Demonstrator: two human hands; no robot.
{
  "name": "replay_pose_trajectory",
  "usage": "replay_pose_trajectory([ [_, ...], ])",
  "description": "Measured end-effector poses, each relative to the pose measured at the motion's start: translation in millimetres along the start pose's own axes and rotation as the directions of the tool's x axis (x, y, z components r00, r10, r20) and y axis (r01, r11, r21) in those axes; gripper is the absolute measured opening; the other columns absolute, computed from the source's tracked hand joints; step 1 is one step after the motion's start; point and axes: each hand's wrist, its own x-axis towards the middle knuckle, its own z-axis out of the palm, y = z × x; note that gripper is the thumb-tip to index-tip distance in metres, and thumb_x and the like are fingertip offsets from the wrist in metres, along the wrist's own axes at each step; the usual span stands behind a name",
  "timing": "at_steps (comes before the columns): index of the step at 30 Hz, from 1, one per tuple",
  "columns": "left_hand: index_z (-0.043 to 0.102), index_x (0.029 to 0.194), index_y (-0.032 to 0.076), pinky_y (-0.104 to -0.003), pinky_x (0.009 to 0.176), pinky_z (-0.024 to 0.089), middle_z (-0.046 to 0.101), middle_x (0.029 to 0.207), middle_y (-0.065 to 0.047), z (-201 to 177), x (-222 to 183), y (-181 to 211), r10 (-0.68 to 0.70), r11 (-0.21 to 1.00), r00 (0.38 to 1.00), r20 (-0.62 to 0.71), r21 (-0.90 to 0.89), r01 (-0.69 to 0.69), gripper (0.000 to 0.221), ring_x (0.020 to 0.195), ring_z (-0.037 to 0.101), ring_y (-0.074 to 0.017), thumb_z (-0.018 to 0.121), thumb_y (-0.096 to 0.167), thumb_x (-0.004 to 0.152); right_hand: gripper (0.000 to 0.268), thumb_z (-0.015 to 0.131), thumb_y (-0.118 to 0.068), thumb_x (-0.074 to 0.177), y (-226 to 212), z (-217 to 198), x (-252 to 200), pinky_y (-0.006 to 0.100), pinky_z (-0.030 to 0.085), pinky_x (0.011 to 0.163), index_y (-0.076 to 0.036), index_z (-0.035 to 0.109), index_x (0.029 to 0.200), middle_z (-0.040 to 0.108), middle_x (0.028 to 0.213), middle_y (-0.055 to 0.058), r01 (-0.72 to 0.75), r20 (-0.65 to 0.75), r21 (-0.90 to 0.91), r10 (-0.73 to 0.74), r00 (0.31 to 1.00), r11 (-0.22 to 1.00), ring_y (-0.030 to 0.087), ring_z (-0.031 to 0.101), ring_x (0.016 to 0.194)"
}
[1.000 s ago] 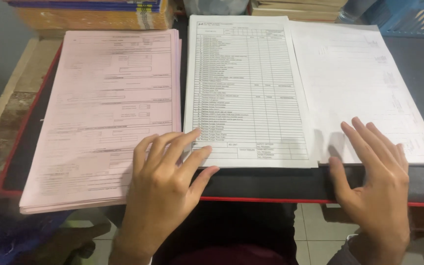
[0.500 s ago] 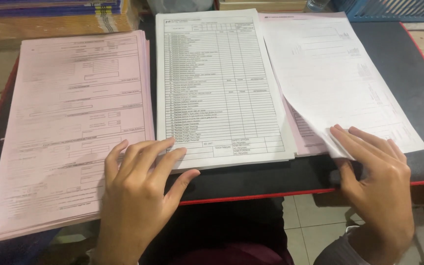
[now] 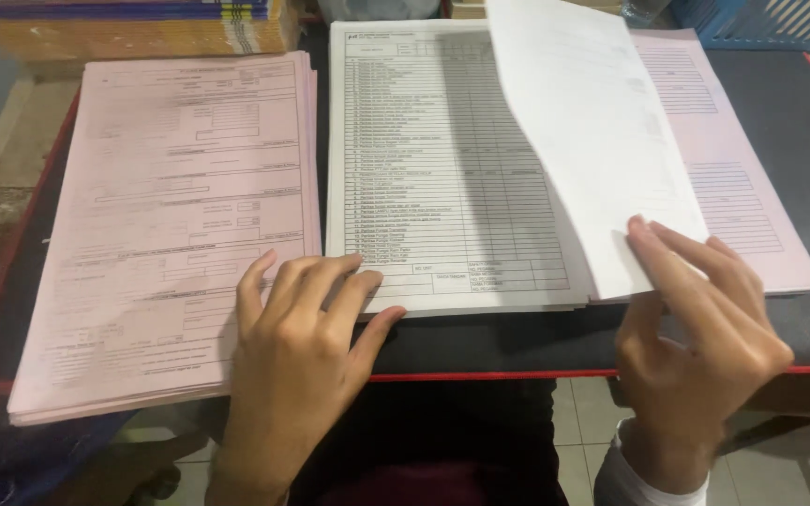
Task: Sorting and organizing various printed forms and documents on a desk
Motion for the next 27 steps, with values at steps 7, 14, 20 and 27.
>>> replay_pose_trajectory([
  [7,0.068,0.124,0.011,-0.052,0.107,0.044,0.070,0.122,-0.006,-4,1,3,-0.029,0.999,0.999,-0.039,-0.016,0.028,0.043,0.107,0.066,-0.0205,0.067,0.045,0.098,0.040,0.069,0.025,0.087,-42,22,18,0.056,0.052,0.112,0.001,0.073,0.118,0.077,0.116,0.020,0.096,0.152,0.171,-0.122,0.981,0.981,0.038,0.074,0.117],
  [14,0.058,0.140,0.013,-0.050,0.109,0.041,0.065,0.132,-0.007,-12,1,2,-0.048,0.997,0.999,-0.010,-0.061,0.047,0.063,0.114,0.063,-0.0233,0.080,0.034,0.085,0.045,0.074,-0.027,0.095,-61,25,21,0.054,0.036,0.119,-0.012,0.064,0.135,0.066,0.140,0.012,0.119,0.355,0.226,-0.195,0.914,0.967,0.032,0.064,0.131],
  [20,0.065,0.133,0.015,-0.058,0.111,0.040,0.062,0.131,-0.011,-12,-5,0,-0.005,0.994,0.999,0.037,-0.105,0.009,0.069,0.115,0.061,-0.0261,0.090,0.037,0.073,0.084,0.076,-0.059,0.078,-28,2,12,0.075,0.022,0.120,-0.023,0.051,0.150,0.041,0.165,0.013,-0.019,0.529,0.077,-0.025,0.848,0.997,0.038,0.038,0.154],
  [27,0.067,0.126,0.008,-0.060,0.113,0.041,0.064,0.130,-0.016,-13,-4,-3,-0.009,0.983,1.000,0.027,-0.183,0.013,0.066,0.118,0.062,-0.0293,0.086,0.050,0.080,0.091,0.078,-0.056,0.067,10,-9,7,0.086,0.014,0.108,-0.021,0.055,0.148,0.045,0.162,0.018,-0.192,0.614,-0.020,0.163,0.772,0.981,0.044,0.039,0.149],
])
